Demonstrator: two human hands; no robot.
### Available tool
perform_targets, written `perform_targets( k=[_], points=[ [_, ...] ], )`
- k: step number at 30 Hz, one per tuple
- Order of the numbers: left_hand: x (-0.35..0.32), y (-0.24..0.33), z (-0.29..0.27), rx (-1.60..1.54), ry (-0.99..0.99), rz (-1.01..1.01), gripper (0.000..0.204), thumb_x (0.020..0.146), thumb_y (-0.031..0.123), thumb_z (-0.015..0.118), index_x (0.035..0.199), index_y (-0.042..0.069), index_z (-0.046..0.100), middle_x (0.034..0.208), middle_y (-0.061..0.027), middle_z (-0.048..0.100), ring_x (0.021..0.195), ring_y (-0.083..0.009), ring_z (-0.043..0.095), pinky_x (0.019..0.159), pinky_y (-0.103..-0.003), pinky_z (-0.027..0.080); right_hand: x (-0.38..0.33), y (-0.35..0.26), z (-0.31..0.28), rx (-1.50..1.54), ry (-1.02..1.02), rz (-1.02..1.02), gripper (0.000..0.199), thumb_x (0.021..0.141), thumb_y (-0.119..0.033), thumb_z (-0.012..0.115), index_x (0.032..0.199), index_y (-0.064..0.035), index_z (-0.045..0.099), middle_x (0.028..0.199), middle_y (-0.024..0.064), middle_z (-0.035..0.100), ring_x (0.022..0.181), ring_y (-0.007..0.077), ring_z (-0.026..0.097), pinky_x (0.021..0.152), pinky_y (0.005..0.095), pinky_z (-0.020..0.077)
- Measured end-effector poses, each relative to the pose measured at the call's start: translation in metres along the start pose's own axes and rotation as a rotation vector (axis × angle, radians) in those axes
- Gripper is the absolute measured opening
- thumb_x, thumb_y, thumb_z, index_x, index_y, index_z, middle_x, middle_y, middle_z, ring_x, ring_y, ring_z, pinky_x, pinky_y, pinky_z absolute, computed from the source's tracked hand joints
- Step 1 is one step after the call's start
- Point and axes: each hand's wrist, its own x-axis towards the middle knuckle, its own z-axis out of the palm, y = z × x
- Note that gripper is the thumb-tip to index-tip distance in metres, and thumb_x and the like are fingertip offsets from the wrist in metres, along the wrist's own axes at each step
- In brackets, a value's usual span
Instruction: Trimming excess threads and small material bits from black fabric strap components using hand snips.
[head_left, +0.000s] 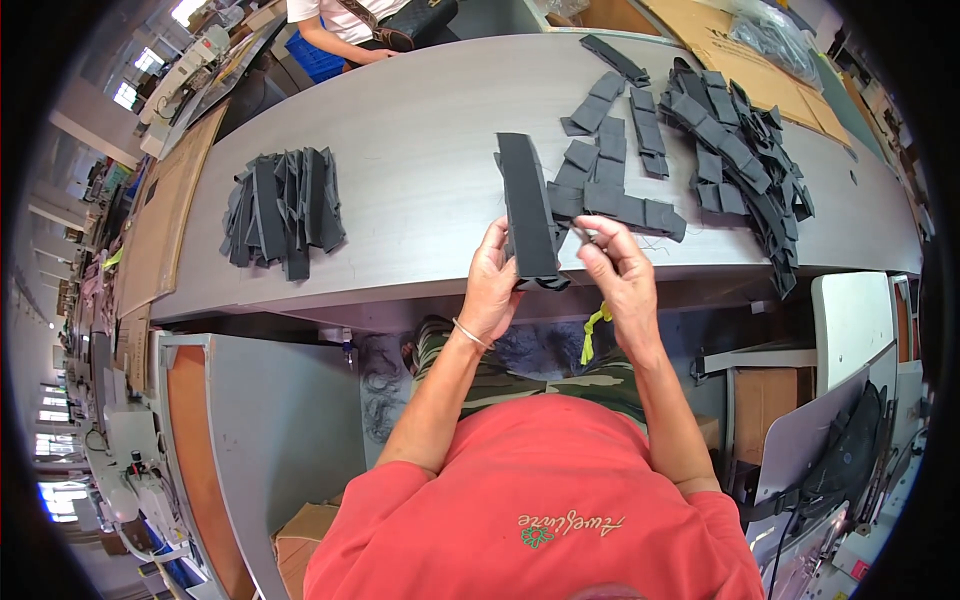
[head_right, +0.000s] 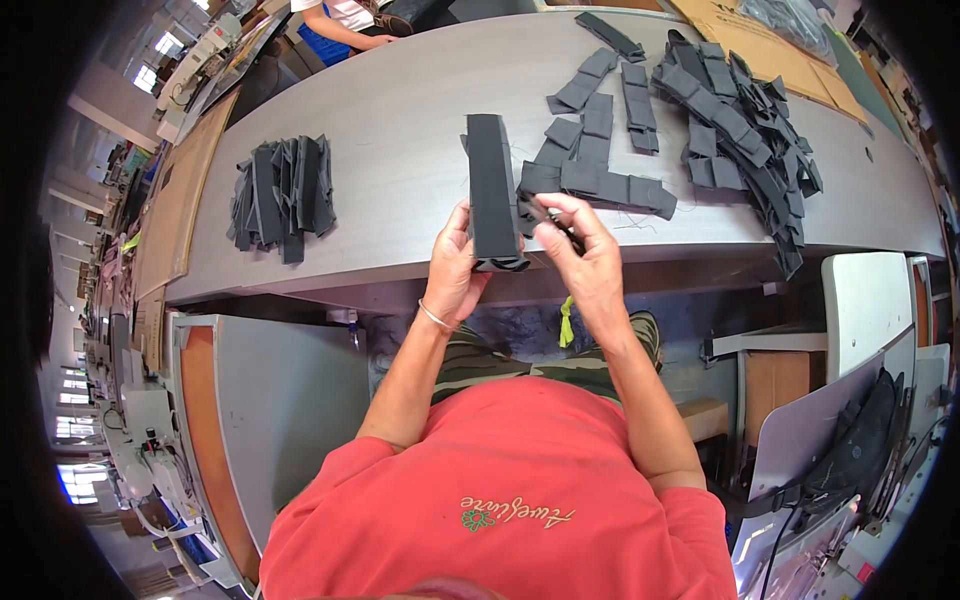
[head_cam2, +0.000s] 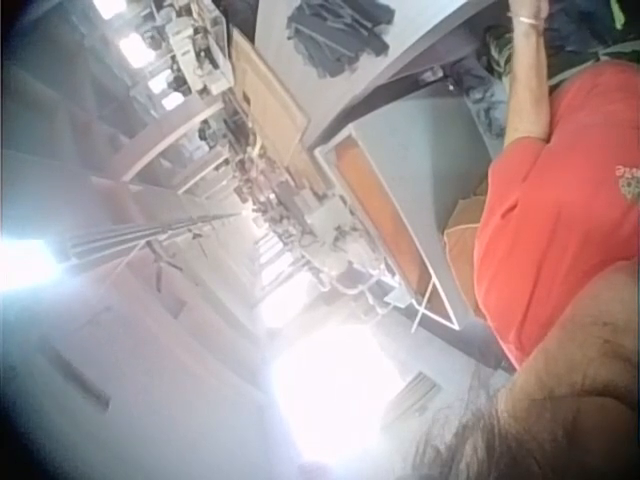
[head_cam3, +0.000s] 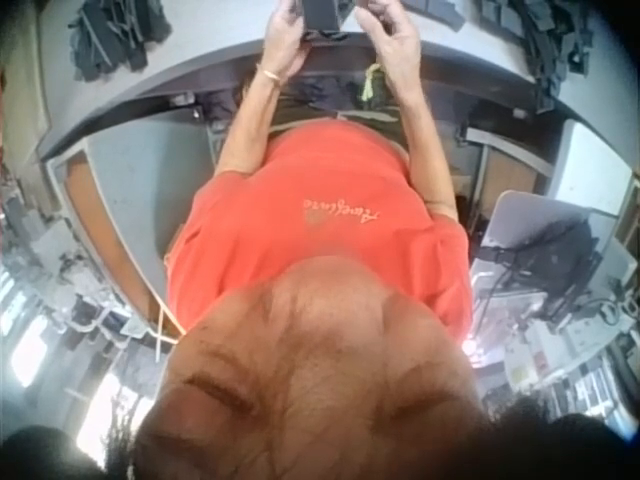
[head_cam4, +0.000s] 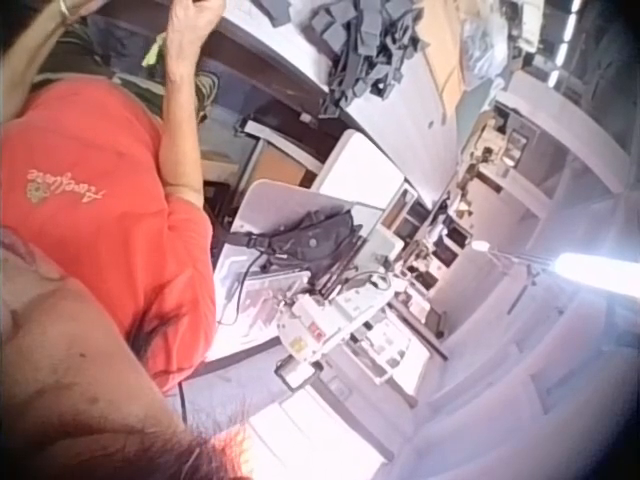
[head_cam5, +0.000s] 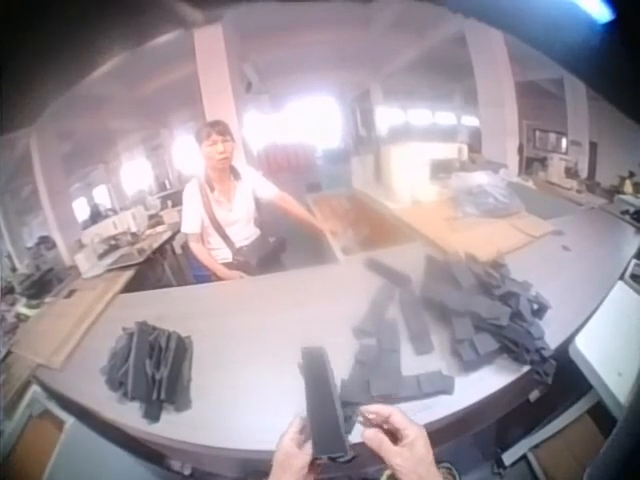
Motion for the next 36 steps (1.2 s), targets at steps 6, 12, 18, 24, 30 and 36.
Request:
perform_targets(
  k=[6, 12, 18, 24, 30, 36],
  points=[
    [0.002, -0.012, -0.002, 0.645, 0.082, 0.285, 0.049, 0.083, 0.005, 0.061, 0.127, -0.002, 0.039, 0.113, -0.0112, 0.053, 0.108, -0.0193, 0.051, 0.092, -0.03, 0.04, -0.009, -0.004, 0.015, -0.103, -0.088, 0.092, 0.039, 0.082, -0.008, 0.068, 0.119, -0.0073, 0.055, 0.085, -0.0037, 0.051, 0.076, 0.0032, 0.045, 0.068, 0.0177, 0.0378],
    [-0.005, -0.004, 0.018, 0.859, 0.065, 0.344, 0.053, 0.081, 0.009, 0.063, 0.128, -0.001, 0.039, 0.112, -0.0163, 0.057, 0.107, -0.0234, 0.055, 0.089, -0.031, 0.043, -0.01, -0.009, 0.011, 0.192, -0.012, 0.199, 0.037, 0.082, -0.001, 0.064, 0.118, -0.0056, 0.054, 0.077, -0.0066, 0.048, 0.068, 0.0021, 0.042, 0.065, 0.0173, 0.0379],
    [-0.006, 0.006, 0.025, 0.904, 0.05, 0.357, 0.051, 0.081, 0.007, 0.062, 0.127, -0.002, 0.041, 0.111, -0.0185, 0.059, 0.102, -0.024, 0.059, 0.085, -0.032, 0.046, -0.008, -0.006, 0.015, 0.226, -0.015, 0.157, 0.036, 0.085, -0.008, 0.063, 0.119, -0.0064, 0.053, 0.087, -0.003, 0.049, 0.08, 0.0042, 0.045, 0.071, 0.0191, 0.0388],
    [-0.012, 0.006, 0.031, 1.065, 0.083, 0.433, 0.054, 0.079, 0.006, 0.061, 0.128, -0.002, 0.04, 0.11, -0.0262, 0.057, 0.102, -0.0387, 0.058, 0.085, -0.037, 0.047, -0.014, -0.016, 0.019, 0.227, -0.021, 0.123, 0.037, 0.084, -0.002, 0.062, 0.12, -0.0052, 0.051, 0.095, 0.0005, 0.053, 0.092, 0.0087, 0.05, 0.085, 0.0229, 0.0401],
    [-0.021, 0.066, 0.047, 1.239, -0.065, 0.598, 0.034, 0.081, 0.0, 0.058, 0.116, 0.001, 0.057, 0.115, -0.0156, 0.057, 0.108, -0.0306, 0.056, 0.092, -0.034, 0.044, -0.008, -0.017, -0.002, 0.236, 0.195, 0.115, 0.042, 0.08, -0.003, 0.067, 0.119, -0.0091, 0.053, 0.083, -0.0074, 0.046, 0.061, -0.0013, 0.04, 0.046, 0.0149, 0.0282],
    [-0.075, 0.142, 0.147, 0.023, -0.801, 0.849, 0.041, 0.099, 0.023, 0.03, 0.099, -0.004, 0.061, 0.097, -0.0216, 0.063, 0.095, -0.0279, 0.06, 0.09, -0.043, 0.044, -0.007, -0.009, 0.004, 0.22, 0.174, 0.118, 0.038, 0.081, -0.004, 0.066, 0.117, -0.0089, 0.054, 0.08, -0.0084, 0.044, 0.059, -0.0015, 0.038, 0.046, 0.0155, 0.0268]
  ],
)
